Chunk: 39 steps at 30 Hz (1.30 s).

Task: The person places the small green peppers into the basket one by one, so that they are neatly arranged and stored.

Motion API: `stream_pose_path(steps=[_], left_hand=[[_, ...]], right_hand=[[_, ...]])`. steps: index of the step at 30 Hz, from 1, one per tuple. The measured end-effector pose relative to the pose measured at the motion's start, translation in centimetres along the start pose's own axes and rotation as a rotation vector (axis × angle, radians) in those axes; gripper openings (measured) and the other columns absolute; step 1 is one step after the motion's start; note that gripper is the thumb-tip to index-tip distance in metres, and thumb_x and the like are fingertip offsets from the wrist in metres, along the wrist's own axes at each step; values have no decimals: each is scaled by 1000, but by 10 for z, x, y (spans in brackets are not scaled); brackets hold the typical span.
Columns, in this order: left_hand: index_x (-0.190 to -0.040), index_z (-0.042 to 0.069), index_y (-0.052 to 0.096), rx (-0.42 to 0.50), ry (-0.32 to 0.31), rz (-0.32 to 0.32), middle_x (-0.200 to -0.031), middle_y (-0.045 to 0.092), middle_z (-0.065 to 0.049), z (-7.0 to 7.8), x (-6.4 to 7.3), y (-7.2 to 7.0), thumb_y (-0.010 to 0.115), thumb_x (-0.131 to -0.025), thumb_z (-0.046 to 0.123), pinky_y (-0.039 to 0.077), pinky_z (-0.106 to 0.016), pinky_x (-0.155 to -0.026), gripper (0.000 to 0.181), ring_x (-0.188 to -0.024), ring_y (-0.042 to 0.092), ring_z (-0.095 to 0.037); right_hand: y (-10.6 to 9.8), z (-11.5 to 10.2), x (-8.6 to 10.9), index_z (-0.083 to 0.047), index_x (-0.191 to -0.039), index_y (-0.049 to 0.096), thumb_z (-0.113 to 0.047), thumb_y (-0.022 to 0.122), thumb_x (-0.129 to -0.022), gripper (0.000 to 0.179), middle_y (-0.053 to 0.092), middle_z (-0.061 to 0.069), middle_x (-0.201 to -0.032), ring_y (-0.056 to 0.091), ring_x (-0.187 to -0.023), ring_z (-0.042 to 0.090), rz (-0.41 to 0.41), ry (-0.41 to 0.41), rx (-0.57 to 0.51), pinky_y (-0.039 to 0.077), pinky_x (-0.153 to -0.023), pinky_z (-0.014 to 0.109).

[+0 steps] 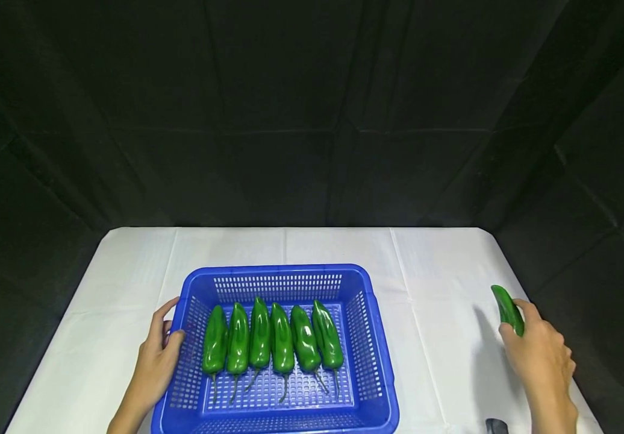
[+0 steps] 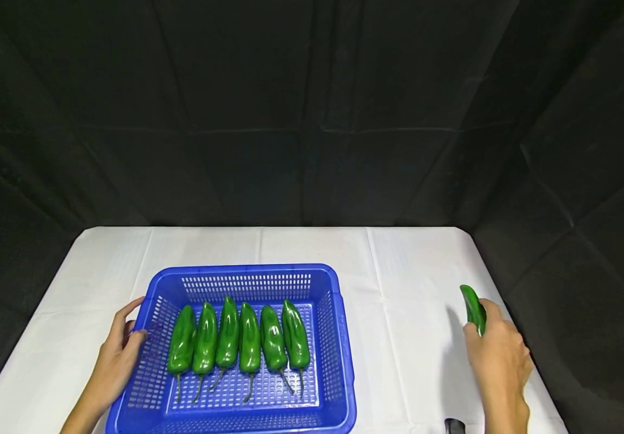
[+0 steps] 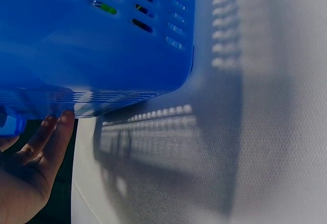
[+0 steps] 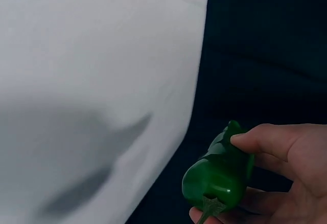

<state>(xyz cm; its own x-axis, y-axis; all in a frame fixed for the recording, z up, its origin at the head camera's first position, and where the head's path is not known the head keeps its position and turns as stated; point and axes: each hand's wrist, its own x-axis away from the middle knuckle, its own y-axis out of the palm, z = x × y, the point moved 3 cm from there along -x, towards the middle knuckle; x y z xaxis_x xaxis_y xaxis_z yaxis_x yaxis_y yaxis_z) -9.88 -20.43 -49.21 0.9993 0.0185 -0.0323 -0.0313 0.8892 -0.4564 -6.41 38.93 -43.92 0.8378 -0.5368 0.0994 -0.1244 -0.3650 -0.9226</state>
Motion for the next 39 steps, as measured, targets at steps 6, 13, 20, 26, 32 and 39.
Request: stream_pose_path(steps=[6,13,20,26,32,39], left_hand=[[-155,18,26,0,3,0,-118,63,-18,0,0,0,40,-102,5,54,-31,-58,57,-84,65,-20],[-154,17,28,10,14,5,-114,64,-17,0,0,0,41,-101,4,54,-31,-57,56,-80,65,-18],[-154,17,28,11,23,7,-114,64,-17,0,-1,0,41,-101,4,53,-30,-57,56,-78,64,-16],[-154,17,28,24,20,7,-115,64,-18,1,0,0,41,-101,4,54,-31,-57,56,-80,65,-18],[-154,16,30,18,40,15,-113,65,-18,1,0,0,42,-101,3,53,-31,-57,56,-78,65,-16],[-154,17,29,16,45,15,-114,65,-17,-1,0,0,41,-101,4,53,-31,-57,56,-78,65,-15]], right_hand=[[-7,-31,12,-4,-145,43,-15,60,-94,55,56,38,-110,57,-80,52,103,-108,-11,38,-54,52],[-11,-62,27,-2,-139,50,-11,64,-91,51,61,34,-100,58,-73,44,186,-249,-34,38,-48,45],[-15,-86,39,-5,-138,52,-12,65,-91,50,62,27,-90,55,-67,36,206,-306,-40,34,-44,37],[-18,-109,51,-8,-139,53,-13,64,-91,50,63,27,-93,59,-69,38,210,-343,-71,38,-44,39],[-17,-129,63,-16,-140,54,-14,64,-91,50,64,22,-94,60,-70,37,228,-399,-93,39,-45,42],[-12,-144,71,-19,-141,52,-15,66,-90,53,64,21,-93,60,-68,35,224,-454,-99,39,-43,41]])
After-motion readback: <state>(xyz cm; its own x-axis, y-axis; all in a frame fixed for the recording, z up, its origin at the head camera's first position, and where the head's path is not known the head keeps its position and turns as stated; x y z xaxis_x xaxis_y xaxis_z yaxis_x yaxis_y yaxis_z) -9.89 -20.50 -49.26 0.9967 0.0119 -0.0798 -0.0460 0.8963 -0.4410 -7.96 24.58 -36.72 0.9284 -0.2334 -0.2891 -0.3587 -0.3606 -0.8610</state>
